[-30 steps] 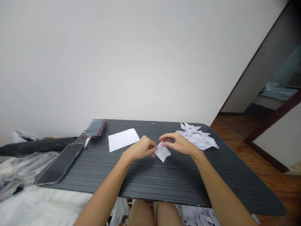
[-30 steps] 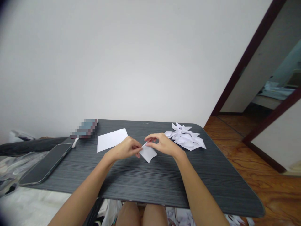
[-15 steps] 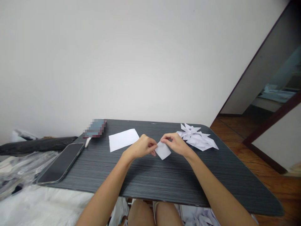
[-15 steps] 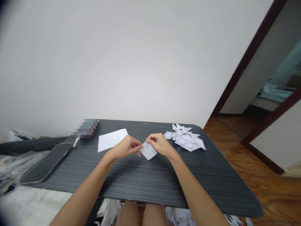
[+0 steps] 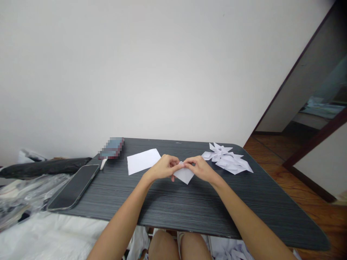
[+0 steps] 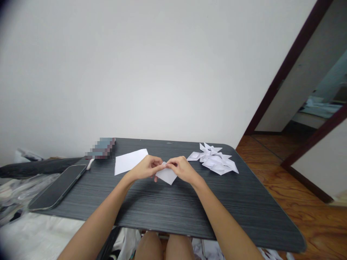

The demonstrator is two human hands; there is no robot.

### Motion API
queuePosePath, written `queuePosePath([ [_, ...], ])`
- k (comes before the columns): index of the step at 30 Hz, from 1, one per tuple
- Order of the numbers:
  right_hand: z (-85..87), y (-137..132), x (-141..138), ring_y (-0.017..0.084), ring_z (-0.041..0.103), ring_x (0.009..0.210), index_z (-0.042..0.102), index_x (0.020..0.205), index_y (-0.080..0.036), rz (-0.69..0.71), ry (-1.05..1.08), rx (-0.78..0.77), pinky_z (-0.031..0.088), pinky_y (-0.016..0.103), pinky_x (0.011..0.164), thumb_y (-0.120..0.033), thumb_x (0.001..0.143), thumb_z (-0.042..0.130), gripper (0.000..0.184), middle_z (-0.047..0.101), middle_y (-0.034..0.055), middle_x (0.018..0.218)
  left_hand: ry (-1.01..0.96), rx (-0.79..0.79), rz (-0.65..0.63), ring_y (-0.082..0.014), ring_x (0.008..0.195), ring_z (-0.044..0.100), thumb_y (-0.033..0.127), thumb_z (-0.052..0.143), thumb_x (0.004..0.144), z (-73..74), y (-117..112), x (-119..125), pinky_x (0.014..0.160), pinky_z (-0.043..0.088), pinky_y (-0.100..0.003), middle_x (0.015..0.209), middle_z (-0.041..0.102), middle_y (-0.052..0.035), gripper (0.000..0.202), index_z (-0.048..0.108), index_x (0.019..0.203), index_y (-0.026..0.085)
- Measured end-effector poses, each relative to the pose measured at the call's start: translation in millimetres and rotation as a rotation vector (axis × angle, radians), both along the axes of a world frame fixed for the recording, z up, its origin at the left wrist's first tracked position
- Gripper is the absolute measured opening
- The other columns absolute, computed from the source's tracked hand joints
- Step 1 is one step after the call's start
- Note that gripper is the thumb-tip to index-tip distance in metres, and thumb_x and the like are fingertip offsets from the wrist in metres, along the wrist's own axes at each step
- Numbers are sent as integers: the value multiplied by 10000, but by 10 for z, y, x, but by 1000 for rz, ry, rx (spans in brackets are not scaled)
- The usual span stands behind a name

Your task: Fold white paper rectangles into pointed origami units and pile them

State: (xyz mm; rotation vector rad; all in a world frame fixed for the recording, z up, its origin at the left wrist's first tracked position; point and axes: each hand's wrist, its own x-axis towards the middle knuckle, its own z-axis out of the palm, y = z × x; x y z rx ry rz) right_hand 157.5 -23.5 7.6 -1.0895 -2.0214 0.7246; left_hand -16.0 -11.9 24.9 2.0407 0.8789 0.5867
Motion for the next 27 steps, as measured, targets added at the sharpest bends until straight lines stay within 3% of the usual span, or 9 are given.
queuePosePath([
  [4,-16,1,-60,105,483,520,589,626,-142,15,65,-45,349,210,478,-295,761,451,247,566,0,571,11,227,179,-45,321,373,388,366,790,-25,10,65,342,222,-167,363,393,45,404,462,496,129],
  [8,-35,87,51,98,478,426,572,647,-134,0,151,-188,357,211,432,-322,753,461,244,541,-7,482,-40,408,374,-43,391,277,363,388,777,-66,82,69,389,193,-186,383,296,47,416,401,432,131],
  [12,-63,184,196,88,472,383,522,579,-135,-107,286,-210,365,209,408,-377,737,483,292,529,-1,447,-130,386,523,-45,377,296,380,387,774,-122,140,42,384,194,-190,385,285,49,408,370,441,143],
  [15,-92,206,168,104,547,484,535,744,-138,-156,498,-294,412,217,465,-432,744,466,302,593,30,587,-226,240,594,-56,304,348,425,339,792,-183,152,42,337,204,-186,338,312,59,402,387,497,156],
  [17,-117,196,84,118,576,552,489,974,-167,-96,599,-419,443,238,515,-433,733,489,359,614,30,665,-269,151,533,-73,295,408,445,339,791,-222,151,61,311,226,-181,347,374,54,390,441,558,149],
  [20,-144,175,-24,110,539,496,406,1099,-187,-58,659,-448,420,221,458,-367,672,580,496,597,-8,602,-332,79,404,-89,352,487,433,383,781,-230,150,84,319,300,-175,468,512,21,350,540,760,121],
  [23,-128,166,-1,89,484,444,386,1123,-205,-43,674,-415,365,183,386,-351,677,564,502,566,-32,572,-382,25,209,-90,448,535,389,446,760,-162,151,55,381,394,-183,692,605,-33,358,542,976,120],
  [27,-80,159,122,63,431,421,439,1067,-195,-12,602,-391,286,153,357,-344,710,519,396,547,-26,581,-356,-47,0,-127,609,579,344,559,684,-82,159,-17,476,469,-212,879,608,-86,326,602,907,110],
])
